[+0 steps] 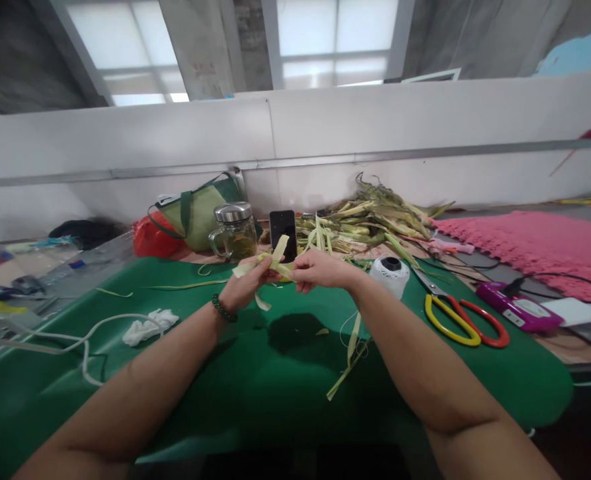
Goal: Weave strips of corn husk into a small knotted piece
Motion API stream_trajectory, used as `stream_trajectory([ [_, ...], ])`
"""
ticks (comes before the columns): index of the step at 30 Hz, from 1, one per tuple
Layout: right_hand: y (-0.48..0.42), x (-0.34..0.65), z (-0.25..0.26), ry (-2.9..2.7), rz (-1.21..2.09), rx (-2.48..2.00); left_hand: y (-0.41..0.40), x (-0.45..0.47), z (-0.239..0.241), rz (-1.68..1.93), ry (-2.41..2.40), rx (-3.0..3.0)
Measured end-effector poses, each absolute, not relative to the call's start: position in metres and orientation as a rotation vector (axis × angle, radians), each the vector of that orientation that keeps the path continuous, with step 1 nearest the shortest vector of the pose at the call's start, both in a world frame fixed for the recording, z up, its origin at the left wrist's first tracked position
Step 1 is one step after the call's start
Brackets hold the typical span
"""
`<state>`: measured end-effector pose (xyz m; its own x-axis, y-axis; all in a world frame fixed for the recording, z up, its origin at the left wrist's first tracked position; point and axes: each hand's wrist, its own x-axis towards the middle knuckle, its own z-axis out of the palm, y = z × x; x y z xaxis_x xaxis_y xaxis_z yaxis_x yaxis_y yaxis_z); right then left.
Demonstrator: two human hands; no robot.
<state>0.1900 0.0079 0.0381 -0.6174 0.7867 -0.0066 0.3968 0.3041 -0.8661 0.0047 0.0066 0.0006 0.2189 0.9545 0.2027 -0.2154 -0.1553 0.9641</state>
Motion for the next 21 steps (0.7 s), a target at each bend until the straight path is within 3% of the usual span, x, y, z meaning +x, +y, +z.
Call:
stream_trajectory([
  [8, -0.009, 0.165, 0.026, -1.931, 0.736, -1.051, 0.004, 0.002, 0.007, 1.310, 0.839, 1.371],
  [17, -0.011, 0.158, 0.022, -1.952, 0.895, -0.717, 0.000, 0.004, 0.006, 1.401, 0.951, 1.549],
  [21, -0.004, 0.162, 0.021, -2.006, 0.483, -0.741, 0.001, 0.005, 0.003, 1.328, 0.802, 1.462],
])
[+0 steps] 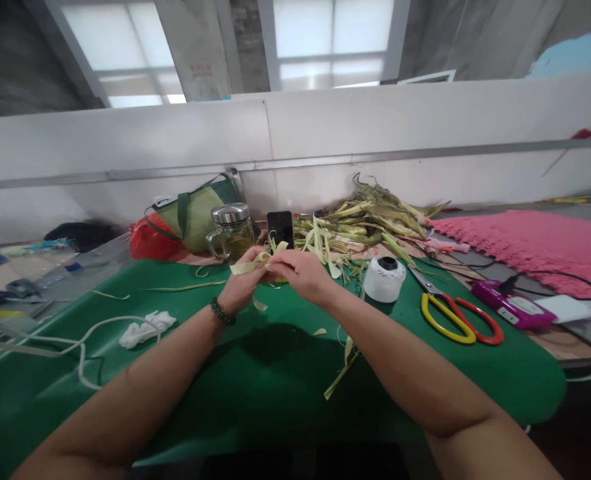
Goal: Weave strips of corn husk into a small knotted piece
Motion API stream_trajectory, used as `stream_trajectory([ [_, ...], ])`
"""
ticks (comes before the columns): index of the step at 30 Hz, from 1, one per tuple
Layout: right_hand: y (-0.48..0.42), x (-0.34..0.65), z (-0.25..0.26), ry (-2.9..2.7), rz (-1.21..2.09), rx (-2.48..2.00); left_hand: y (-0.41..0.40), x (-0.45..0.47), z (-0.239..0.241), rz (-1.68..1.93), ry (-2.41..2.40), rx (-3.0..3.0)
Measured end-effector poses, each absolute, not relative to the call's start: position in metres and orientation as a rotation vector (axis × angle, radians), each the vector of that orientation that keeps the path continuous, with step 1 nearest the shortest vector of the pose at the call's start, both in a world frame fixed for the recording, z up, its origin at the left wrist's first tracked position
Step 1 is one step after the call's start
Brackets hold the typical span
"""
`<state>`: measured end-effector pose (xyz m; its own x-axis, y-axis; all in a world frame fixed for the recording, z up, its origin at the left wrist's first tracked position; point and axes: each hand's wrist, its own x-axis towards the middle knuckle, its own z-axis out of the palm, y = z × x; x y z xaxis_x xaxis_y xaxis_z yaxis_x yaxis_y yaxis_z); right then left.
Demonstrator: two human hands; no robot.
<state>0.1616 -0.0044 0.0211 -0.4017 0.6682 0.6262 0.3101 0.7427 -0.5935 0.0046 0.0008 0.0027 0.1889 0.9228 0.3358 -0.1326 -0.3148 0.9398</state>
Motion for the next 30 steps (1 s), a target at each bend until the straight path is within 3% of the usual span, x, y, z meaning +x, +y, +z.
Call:
stream_trajectory([
  [4, 0.000, 0.164, 0.019, -1.947, 0.271, -0.792, 0.001, 0.007, 0.002, 1.264, 0.726, 1.479],
  [30, 0.013, 0.166, 0.012, -1.934, 0.468, -0.959, -0.003, 0.010, -0.009, 1.266, 0.867, 1.898],
])
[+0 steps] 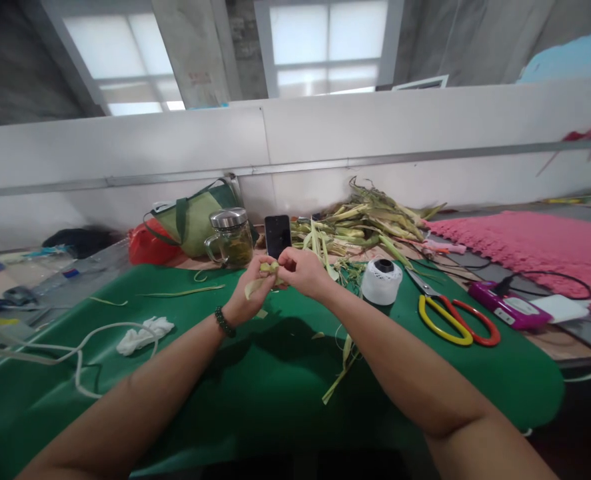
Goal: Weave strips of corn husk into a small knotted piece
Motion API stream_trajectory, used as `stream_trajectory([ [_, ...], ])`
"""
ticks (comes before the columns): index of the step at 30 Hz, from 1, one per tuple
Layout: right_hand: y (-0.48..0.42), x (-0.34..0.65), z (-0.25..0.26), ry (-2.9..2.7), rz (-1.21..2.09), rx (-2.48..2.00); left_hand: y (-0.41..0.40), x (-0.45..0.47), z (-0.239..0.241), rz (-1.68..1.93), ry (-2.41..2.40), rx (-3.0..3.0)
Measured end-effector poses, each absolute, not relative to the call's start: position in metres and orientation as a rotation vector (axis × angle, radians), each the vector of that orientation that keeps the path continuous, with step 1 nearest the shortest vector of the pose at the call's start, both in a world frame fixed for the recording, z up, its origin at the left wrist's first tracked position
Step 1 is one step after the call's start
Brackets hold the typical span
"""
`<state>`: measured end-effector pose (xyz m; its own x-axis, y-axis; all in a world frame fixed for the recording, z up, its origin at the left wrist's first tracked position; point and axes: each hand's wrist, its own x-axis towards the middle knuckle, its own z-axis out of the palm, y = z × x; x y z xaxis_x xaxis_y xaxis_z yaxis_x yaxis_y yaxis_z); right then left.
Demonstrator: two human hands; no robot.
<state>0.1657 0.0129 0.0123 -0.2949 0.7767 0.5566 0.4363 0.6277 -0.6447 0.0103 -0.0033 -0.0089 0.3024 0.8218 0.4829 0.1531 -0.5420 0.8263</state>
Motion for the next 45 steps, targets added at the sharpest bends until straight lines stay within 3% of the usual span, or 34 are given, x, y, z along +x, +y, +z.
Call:
stream_trajectory([
  [5, 0.007, 0.163, 0.014, -1.896, 0.546, -0.920, -0.003, 0.011, -0.012, 1.284, 0.879, 1.876],
  [13, 0.007, 0.164, 0.019, -1.795, 1.111, -0.750, -0.007, 0.013, -0.005, 1.317, 0.854, 1.757],
  [27, 0.008, 0.160, 0.015, -1.794, 0.951, -0.850, -0.003, 0.012, -0.009, 1.235, 0.778, 1.752],
  [36, 0.012, 0.175, 0.021, -1.894, 1.265, -0.720, 0.002, 0.010, -0.013, 1.243, 0.808, 1.709],
  [45, 0.018, 0.165, 0.010, -1.746, 1.049, -0.861, 0.000, 0.011, -0.014, 1.190, 0.740, 1.745],
])
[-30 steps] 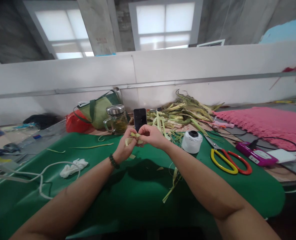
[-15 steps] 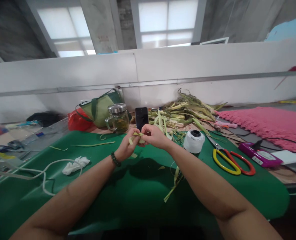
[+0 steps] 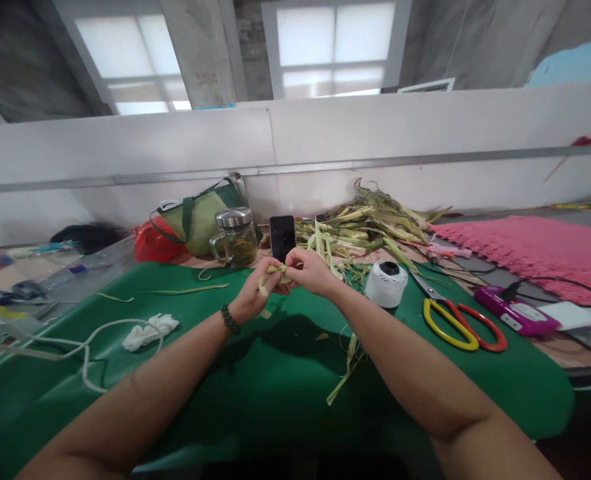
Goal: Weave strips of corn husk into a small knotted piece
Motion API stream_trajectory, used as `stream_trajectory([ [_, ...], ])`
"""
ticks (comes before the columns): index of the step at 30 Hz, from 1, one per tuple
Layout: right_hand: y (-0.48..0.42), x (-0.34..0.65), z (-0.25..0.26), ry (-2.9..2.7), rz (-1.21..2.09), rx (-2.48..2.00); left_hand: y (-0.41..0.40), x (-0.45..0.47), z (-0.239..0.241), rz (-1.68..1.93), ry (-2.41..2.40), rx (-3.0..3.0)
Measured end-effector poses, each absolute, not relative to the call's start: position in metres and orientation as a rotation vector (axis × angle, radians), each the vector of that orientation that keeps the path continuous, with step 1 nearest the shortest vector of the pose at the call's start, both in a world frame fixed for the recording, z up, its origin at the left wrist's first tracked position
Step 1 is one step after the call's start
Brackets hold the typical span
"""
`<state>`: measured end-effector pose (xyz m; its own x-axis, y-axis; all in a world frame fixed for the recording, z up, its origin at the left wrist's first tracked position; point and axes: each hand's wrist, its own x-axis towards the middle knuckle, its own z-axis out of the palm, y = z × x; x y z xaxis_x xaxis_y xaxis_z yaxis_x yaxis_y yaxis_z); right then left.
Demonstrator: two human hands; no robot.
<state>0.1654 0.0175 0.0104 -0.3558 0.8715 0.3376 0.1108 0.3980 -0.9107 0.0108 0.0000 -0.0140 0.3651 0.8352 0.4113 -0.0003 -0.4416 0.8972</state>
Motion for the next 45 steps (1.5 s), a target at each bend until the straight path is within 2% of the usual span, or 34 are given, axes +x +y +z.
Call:
stream_trajectory([
  [6, 0.011, 0.167, 0.016, -1.755, 1.052, -0.823, 0.002, 0.009, -0.010, 1.147, 0.679, 1.613],
  [16, 0.013, 0.169, 0.017, -1.847, 1.048, -0.942, 0.003, 0.005, -0.013, 1.078, 0.773, 1.752],
  [27, 0.012, 0.171, 0.020, -2.043, 0.312, -0.916, 0.009, 0.005, -0.011, 1.037, 0.780, 1.657],
  [45, 0.019, 0.175, 0.017, -1.871, 0.323, -0.852, 0.002, 0.002, 0.001, 0.909, 0.799, 1.763],
])
